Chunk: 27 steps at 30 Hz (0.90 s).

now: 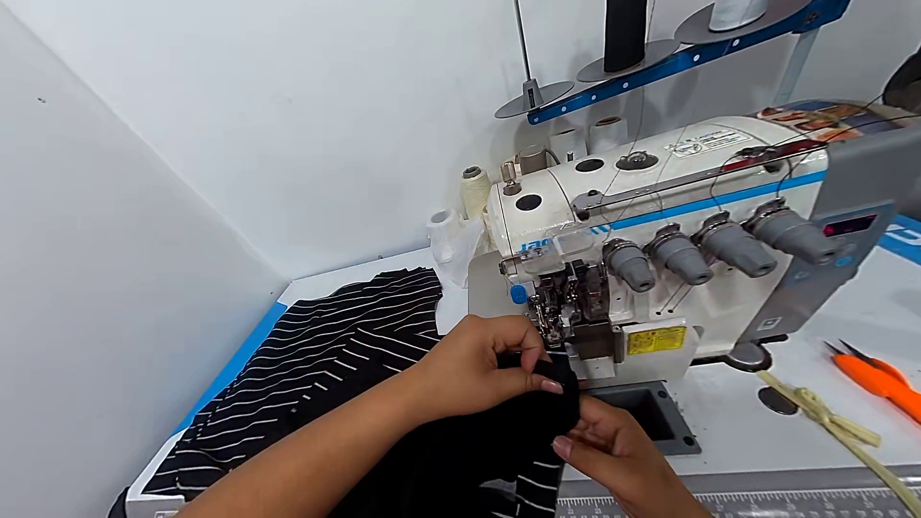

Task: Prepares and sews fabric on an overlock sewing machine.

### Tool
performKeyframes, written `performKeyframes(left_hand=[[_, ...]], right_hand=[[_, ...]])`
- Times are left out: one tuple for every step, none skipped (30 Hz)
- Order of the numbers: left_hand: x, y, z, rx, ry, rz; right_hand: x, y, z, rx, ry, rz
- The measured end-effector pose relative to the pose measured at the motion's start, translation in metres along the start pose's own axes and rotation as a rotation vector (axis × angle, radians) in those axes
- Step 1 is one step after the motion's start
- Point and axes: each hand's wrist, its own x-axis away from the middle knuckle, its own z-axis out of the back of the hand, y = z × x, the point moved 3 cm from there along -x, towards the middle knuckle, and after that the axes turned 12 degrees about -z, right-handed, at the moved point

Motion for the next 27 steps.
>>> performKeyframes(left_hand=[[-0.001, -0.002, -0.001, -0.022, -0.003, -0.013], [-0.001, -0.004, 0.000, -0.039, -0.002, -0.020], [-0.001, -0.006, 0.000, -0.051, 0.003, -0.017], [0.000, -0.008, 0.001, -0.062, 0.008, -0.011], [0.000, -0.010, 0.002, -0.074, 0.011, -0.004], [0.000, -0.011, 0.003, -0.081, 0.015, 0.000], [0.001, -0.012, 0.003, -0.083, 0.019, 0.002], [0.001, -0.013, 0.004, -0.089, 0.024, 0.001], [0.001, -0.013, 0.005, -0.095, 0.027, 0.001], [0.000, -0.014, 0.005, -0.103, 0.030, 0.002], [0.000, -0.014, 0.005, -0.107, 0.034, 0.004], [-0.001, -0.013, 0.005, -0.108, 0.039, 0.006], [-0.001, -0.013, 0.004, -0.108, 0.045, 0.006], [-0.001, -0.012, 0.004, -0.106, 0.050, 0.007], [-0.002, -0.012, 0.003, -0.103, 0.053, 0.008], [-0.002, -0.012, 0.003, -0.101, 0.057, 0.009], [-0.003, -0.011, 0.003, -0.102, 0.061, 0.007], [-0.004, -0.012, 0.003, -0.103, 0.069, 0.000], [-0.004, -0.012, 0.002, -0.101, 0.077, -0.004], [-0.004, -0.012, 0.002, -0.097, 0.084, -0.010], [-0.004, -0.013, 0.001, -0.099, 0.089, -0.015], [-0.004, -0.013, 0.001, -0.106, 0.091, -0.016], [-0.004, -0.014, 0.001, -0.116, 0.093, -0.014], [-0.003, -0.014, 0.001, -0.131, 0.092, -0.012], [-0.002, -0.015, 0.002, -0.152, 0.084, -0.008], [-0.001, -0.016, 0.005, -0.179, 0.060, 0.004], [0.001, -0.018, 0.008, -0.197, 0.027, 0.023]], right_hand=[[0.000, 0.000, 0.000, -0.003, -0.008, 0.007], [0.000, 0.000, 0.000, -0.007, -0.011, 0.010], [0.000, -0.001, -0.001, -0.010, -0.009, 0.011], [-0.001, -0.001, -0.001, -0.010, 0.002, 0.008], [-0.001, -0.001, -0.002, -0.007, 0.017, 0.002], [-0.001, -0.001, -0.002, 0.003, 0.033, -0.004], [-0.001, -0.001, -0.002, 0.016, 0.051, -0.010], [-0.001, -0.001, -0.002, 0.029, 0.073, -0.012], [-0.001, -0.001, -0.003, 0.049, 0.097, -0.009], [-0.002, 0.000, -0.003, 0.072, 0.122, -0.002], [-0.002, 0.000, -0.004, 0.090, 0.145, 0.008], [-0.002, 0.000, -0.005, 0.102, 0.164, 0.019], [-0.002, 0.000, -0.006, 0.110, 0.178, 0.026], [-0.002, 0.000, -0.007, 0.115, 0.188, 0.028], [-0.002, 0.000, -0.007, 0.113, 0.195, 0.030], [-0.002, 0.000, -0.007, 0.112, 0.198, 0.030], [-0.002, -0.001, -0.007, 0.114, 0.199, 0.030], [-0.001, -0.001, -0.007, 0.122, 0.203, 0.030], [-0.001, -0.001, -0.007, 0.127, 0.209, 0.030], [-0.001, -0.001, -0.007, 0.133, 0.214, 0.030], [-0.001, -0.001, -0.007, 0.135, 0.218, 0.031], [-0.002, 0.000, -0.006, 0.138, 0.223, 0.035], [-0.002, 0.001, -0.006, 0.147, 0.232, 0.040], [-0.002, 0.001, -0.006, 0.154, 0.242, 0.045], [-0.001, 0.002, -0.006, 0.161, 0.251, 0.047], [0.000, 0.001, -0.007, 0.168, 0.263, 0.048], [0.001, 0.000, -0.009, 0.175, 0.278, 0.046]])
